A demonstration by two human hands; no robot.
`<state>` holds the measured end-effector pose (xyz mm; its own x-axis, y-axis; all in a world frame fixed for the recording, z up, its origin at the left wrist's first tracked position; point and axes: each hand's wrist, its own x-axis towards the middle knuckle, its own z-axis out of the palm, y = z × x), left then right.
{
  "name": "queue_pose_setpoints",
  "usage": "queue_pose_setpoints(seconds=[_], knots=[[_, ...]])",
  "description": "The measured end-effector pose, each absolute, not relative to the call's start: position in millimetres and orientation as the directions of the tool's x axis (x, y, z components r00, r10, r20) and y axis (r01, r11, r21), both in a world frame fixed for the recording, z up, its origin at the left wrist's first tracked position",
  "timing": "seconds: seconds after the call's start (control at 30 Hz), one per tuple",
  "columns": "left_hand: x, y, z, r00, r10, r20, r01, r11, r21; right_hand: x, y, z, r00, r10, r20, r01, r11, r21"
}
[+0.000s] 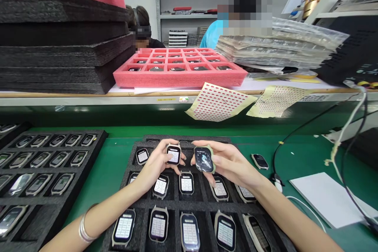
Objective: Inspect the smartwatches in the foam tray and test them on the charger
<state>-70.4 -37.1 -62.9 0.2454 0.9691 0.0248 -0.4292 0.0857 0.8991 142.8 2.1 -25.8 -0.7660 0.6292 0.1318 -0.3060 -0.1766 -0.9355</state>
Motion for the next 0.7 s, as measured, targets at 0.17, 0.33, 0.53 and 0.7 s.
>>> queue_pose_setpoints(seconds=[0.17, 0.33, 0.53, 0.7], knots=[[-69.5, -35.8, -63.6, 0.234, 0.972, 0.020, -0.422, 0.083, 0.903, 142.6, 2.5, -25.1, -0.749, 0.650, 0.127, -0.303, -0.166, -0.939], [-69.0, -36.0, -63.4, 0.229, 0.973, 0.010, -0.428, 0.091, 0.899, 141.8, 2.4, -24.9, -0.719, 0.688, 0.095, -0.278, -0.160, -0.947], [-69.7, -37.4, -62.1, 0.230, 0.973, 0.005, -0.424, 0.096, 0.901, 141.9, 1.0, -24.2, -0.721, 0.686, 0.099, -0.266, -0.142, -0.953], [-69.3, -39.1, -61.4, 0.227, 0.974, 0.006, -0.418, 0.092, 0.904, 143.2, 0.0, -25.4, -0.723, 0.686, 0.082, -0.234, -0.131, -0.963]])
